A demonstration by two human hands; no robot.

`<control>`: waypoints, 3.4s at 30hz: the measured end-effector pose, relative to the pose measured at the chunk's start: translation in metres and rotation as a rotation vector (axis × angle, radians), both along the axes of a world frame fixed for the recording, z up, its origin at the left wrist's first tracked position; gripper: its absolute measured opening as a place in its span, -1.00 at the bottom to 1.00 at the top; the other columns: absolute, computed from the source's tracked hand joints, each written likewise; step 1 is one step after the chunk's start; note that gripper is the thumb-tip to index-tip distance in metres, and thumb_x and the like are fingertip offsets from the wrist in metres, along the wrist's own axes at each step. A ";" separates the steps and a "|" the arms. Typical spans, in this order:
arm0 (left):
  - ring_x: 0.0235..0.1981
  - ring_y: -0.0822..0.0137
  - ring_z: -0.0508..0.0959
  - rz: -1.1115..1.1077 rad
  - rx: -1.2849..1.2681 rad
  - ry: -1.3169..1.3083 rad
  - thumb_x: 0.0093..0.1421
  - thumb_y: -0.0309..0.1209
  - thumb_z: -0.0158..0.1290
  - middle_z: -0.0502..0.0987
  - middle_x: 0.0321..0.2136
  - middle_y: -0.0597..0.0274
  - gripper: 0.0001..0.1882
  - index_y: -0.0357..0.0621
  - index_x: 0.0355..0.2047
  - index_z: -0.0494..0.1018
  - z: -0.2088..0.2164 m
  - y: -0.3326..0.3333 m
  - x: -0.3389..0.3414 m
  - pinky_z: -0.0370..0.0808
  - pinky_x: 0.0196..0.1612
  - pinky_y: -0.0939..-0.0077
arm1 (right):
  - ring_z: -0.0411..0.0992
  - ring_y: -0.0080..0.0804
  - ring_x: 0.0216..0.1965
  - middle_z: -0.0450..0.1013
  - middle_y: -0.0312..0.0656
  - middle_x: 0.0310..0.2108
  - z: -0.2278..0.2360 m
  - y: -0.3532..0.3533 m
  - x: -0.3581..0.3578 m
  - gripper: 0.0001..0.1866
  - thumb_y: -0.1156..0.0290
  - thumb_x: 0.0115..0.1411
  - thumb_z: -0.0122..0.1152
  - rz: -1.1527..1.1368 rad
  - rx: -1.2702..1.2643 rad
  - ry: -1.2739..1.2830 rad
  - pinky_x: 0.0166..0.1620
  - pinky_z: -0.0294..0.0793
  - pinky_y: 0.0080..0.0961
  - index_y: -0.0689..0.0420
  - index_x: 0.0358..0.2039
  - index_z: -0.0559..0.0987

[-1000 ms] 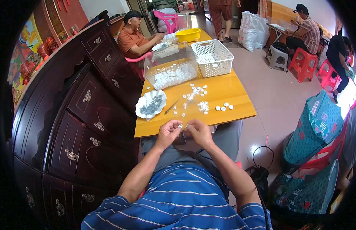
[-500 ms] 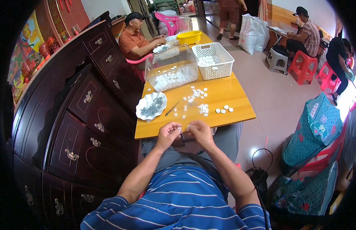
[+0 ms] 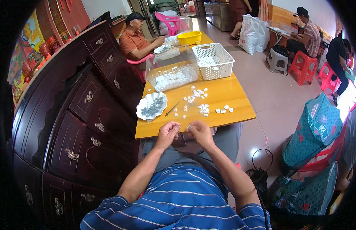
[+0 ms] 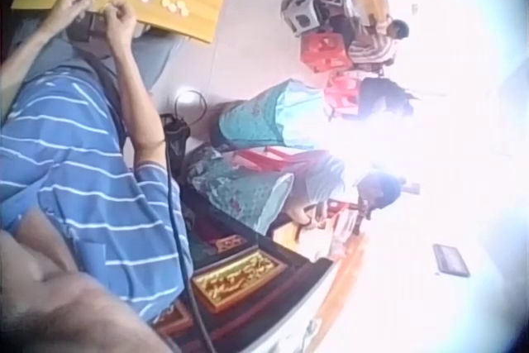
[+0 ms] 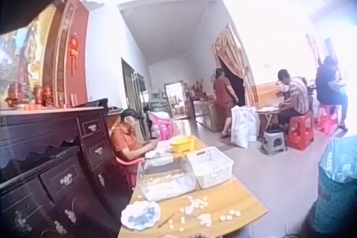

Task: Manually assembling small white plastic components by inserting tiny metal pins into them.

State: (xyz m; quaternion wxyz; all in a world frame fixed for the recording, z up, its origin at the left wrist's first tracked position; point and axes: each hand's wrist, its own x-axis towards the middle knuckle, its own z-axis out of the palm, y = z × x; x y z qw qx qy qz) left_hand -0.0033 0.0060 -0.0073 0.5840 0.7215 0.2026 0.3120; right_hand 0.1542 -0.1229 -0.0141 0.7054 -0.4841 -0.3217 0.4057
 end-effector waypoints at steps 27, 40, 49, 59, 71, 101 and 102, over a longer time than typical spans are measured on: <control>-0.39 0.64 0.57 -0.080 0.053 -0.045 0.31 -0.61 0.16 0.64 -0.32 0.39 -0.75 -0.24 -0.01 0.57 0.004 -0.003 0.002 0.55 -0.30 0.70 | 0.59 -0.56 -0.32 0.63 -0.21 -0.33 -0.004 0.001 -0.005 -0.88 0.51 0.38 0.21 0.004 -0.030 -0.180 -0.24 0.59 -0.62 0.28 -0.13 0.58; -0.32 0.63 0.59 -0.086 0.099 -0.022 0.31 -0.56 0.20 0.67 -0.26 0.38 -0.76 -0.22 -0.01 0.60 0.003 -0.002 -0.001 0.55 -0.26 0.72 | 0.63 -0.50 -0.26 0.63 -0.17 -0.31 0.000 -0.002 -0.006 -0.86 0.51 0.36 0.21 -0.009 -0.079 -0.252 -0.17 0.65 -0.55 0.30 -0.13 0.58; -0.34 0.61 0.59 -0.084 0.156 0.014 0.30 -0.56 0.22 0.69 -0.28 0.36 -0.75 -0.23 -0.01 0.61 0.004 -0.004 -0.001 0.56 -0.23 0.68 | 0.63 -0.51 -0.28 0.65 -0.17 -0.32 -0.005 0.000 -0.005 -0.86 0.50 0.35 0.23 -0.035 -0.107 -0.331 -0.19 0.64 -0.56 0.29 -0.14 0.60; -0.24 0.50 0.64 -0.084 0.272 0.074 0.26 -0.58 0.24 0.68 -0.21 0.25 -0.74 -0.27 -0.04 0.64 0.012 -0.008 -0.001 0.58 -0.15 0.59 | 0.61 -0.53 -0.35 0.65 -0.19 -0.38 -0.004 -0.001 -0.005 -0.83 0.48 0.33 0.26 -0.011 -0.113 -0.292 -0.25 0.60 -0.58 0.30 -0.14 0.63; -0.38 0.40 0.62 -0.011 0.452 0.129 0.12 -0.49 0.34 0.60 -0.29 0.20 -0.59 -0.21 0.01 0.60 0.038 -0.034 0.000 0.56 -0.28 0.51 | 0.43 -0.65 -0.45 0.55 -0.36 -0.43 0.003 -0.003 -0.005 -0.82 0.33 0.41 0.23 0.156 -0.164 0.039 -0.35 0.41 -0.69 0.19 -0.23 0.66; -0.20 -0.04 0.67 0.088 0.815 0.142 0.19 -0.47 0.24 0.67 -0.20 -0.01 -0.74 -0.25 -0.10 0.61 0.024 -0.031 -0.001 0.61 -0.14 0.24 | 0.44 -0.63 -0.43 0.54 -0.38 -0.40 0.000 -0.002 -0.023 -0.77 0.25 0.43 0.20 0.116 -0.181 0.362 -0.29 0.46 -0.67 0.15 -0.18 0.66; -0.20 -0.04 0.67 0.089 0.814 0.142 0.19 -0.47 0.24 0.67 -0.20 -0.01 -0.74 -0.25 -0.10 0.61 0.025 -0.031 -0.001 0.61 -0.14 0.24 | 0.44 -0.63 -0.43 0.54 -0.38 -0.40 -0.001 -0.002 -0.023 -0.77 0.25 0.43 0.20 0.117 -0.182 0.361 -0.29 0.46 -0.67 0.15 -0.18 0.66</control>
